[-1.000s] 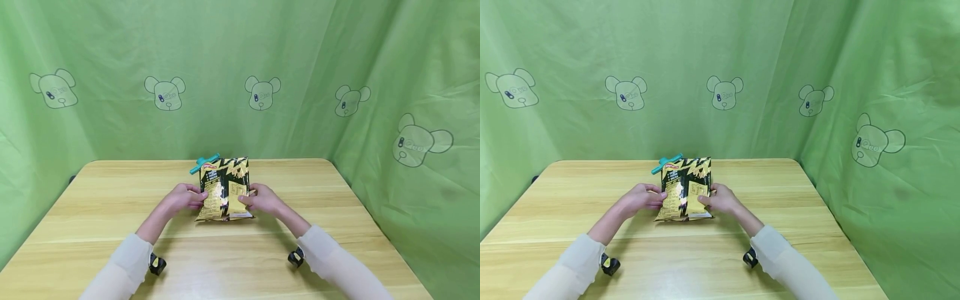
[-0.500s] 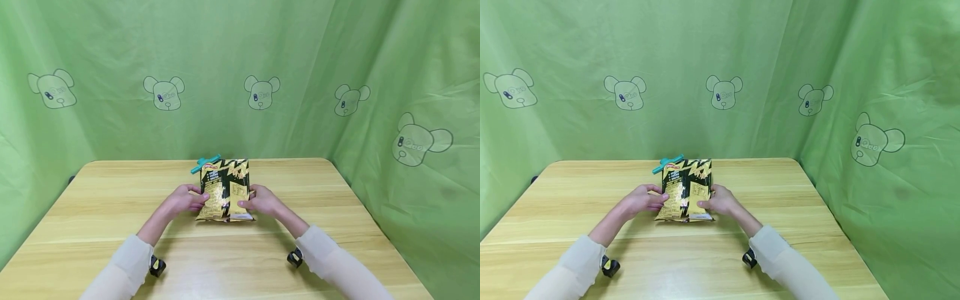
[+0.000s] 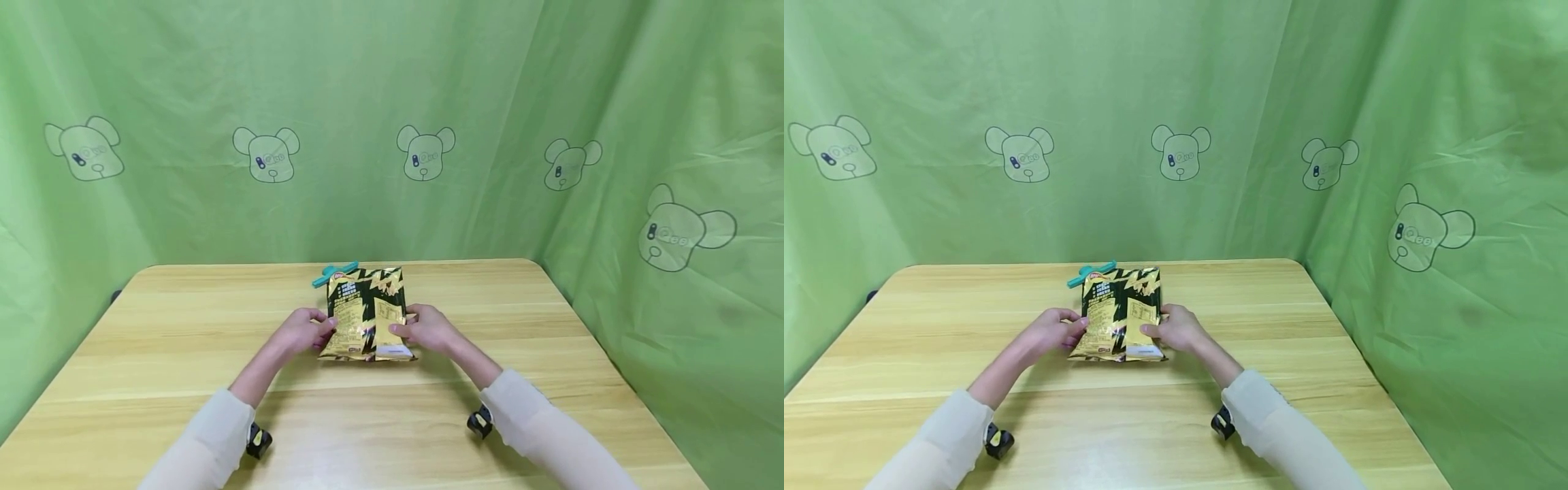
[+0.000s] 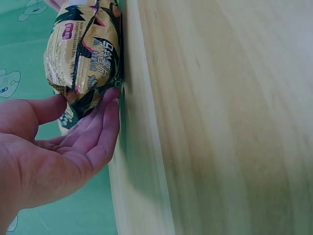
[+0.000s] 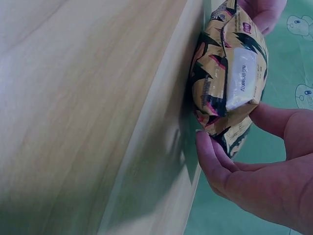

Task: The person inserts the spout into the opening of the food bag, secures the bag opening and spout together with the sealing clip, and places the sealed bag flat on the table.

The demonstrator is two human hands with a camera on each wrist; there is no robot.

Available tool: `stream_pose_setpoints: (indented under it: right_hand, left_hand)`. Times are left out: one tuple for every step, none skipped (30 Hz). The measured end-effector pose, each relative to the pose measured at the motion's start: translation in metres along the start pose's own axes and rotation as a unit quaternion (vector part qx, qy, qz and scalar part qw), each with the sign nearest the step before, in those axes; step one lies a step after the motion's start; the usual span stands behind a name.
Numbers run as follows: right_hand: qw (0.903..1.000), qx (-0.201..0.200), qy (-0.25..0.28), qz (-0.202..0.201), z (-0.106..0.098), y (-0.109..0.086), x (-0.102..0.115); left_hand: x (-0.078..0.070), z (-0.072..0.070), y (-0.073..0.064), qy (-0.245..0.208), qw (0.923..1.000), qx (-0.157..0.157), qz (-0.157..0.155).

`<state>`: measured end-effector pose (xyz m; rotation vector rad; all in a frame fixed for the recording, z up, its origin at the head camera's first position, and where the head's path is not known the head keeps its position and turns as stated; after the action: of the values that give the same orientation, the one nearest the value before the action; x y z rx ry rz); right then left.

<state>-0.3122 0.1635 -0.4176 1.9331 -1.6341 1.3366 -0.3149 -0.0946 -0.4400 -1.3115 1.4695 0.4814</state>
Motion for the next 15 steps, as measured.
stream_pose_setpoints:
  right_hand:
    - [1.0000, 0.002, 0.004, 0.000, 0.0002, 0.0000, 0.0000]
    - [1.0000, 0.004, 0.007, 0.002, 0.0004, 0.0002, 0.0000]
    - [0.9999, 0.005, 0.011, 0.003, 0.0006, 0.0001, 0.0001]
    - [0.9999, 0.005, 0.011, 0.003, 0.0006, 0.0001, 0.0001]
    - [0.9999, 0.006, 0.011, 0.002, 0.0006, 0.0003, 0.0001]
    - [0.9999, 0.006, 0.010, 0.001, 0.0006, 0.0006, 0.0001]
    - [0.9999, 0.007, 0.010, 0.001, 0.0006, 0.0010, -0.0001]
    - [0.9999, 0.007, 0.010, 0.002, 0.0006, 0.0013, -0.0002]
    - [0.9999, 0.006, 0.010, 0.002, 0.0004, 0.0016, -0.0004]
    - [0.9999, 0.006, 0.009, 0.002, 0.0003, 0.0019, -0.0006]
    - [0.9999, 0.007, 0.010, 0.002, 0.0003, 0.0022, -0.0007]
    - [0.9999, 0.009, 0.013, 0.003, 0.0003, 0.0023, -0.0009]
    - [0.9998, 0.009, 0.015, 0.004, 0.0003, 0.0025, -0.0010]
    - [0.9998, 0.010, 0.015, 0.005, 0.0002, 0.0026, -0.0011]
    - [0.9998, 0.012, 0.017, 0.004, 0.0003, 0.0025, -0.0011]
  left_hand:
    - [-0.0001, -0.0005, -0.0003, 0.003, 1.0000, -0.001, 0.000]
    - [0.0000, -0.0010, -0.0006, 0.002, 1.0000, -0.001, -0.001]
    - [0.0001, -0.0016, -0.0010, 0.008, 1.0000, -0.002, -0.001]
    - [0.0002, -0.0021, -0.0012, 0.009, 1.0000, -0.001, -0.001]
    - [0.0004, -0.0024, -0.0012, 0.008, 1.0000, 0.002, -0.001]
    - [0.0008, -0.0025, -0.0012, 0.005, 1.0000, 0.005, -0.001]
    - [0.0010, -0.0027, -0.0013, 0.005, 1.0000, 0.007, -0.001]
    - [0.0016, -0.0029, -0.0013, 0.003, 1.0000, 0.008, -0.003]
    - [0.0020, -0.0031, -0.0012, 0.006, 0.9999, 0.011, -0.004]
    - [0.0026, -0.0031, -0.0009, 0.002, 0.9999, 0.014, -0.005]
    - [0.0029, -0.0032, -0.0011, 0.002, 0.9998, 0.016, -0.007]
    - [0.0035, -0.0032, -0.0009, -0.004, 0.9998, 0.020, -0.007]
    - [0.0037, -0.0032, -0.0010, -0.007, 0.9997, 0.024, -0.006]
    - [0.0041, -0.0032, -0.0010, -0.013, 0.9995, 0.028, -0.006]
    - [0.0042, -0.0033, -0.0011, -0.018, 0.9993, 0.032, -0.006]
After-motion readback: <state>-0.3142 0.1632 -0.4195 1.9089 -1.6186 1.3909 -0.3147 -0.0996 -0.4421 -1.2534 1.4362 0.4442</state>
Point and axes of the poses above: each hand's wrist, its own y-axis towards the middle knuckle, its own z-axis out of the palm, x = y × z, the point moved 4 cm from there along y, towards the middle knuckle, and after that the axes turned 10 degrees about x, right-handed, at the moved point
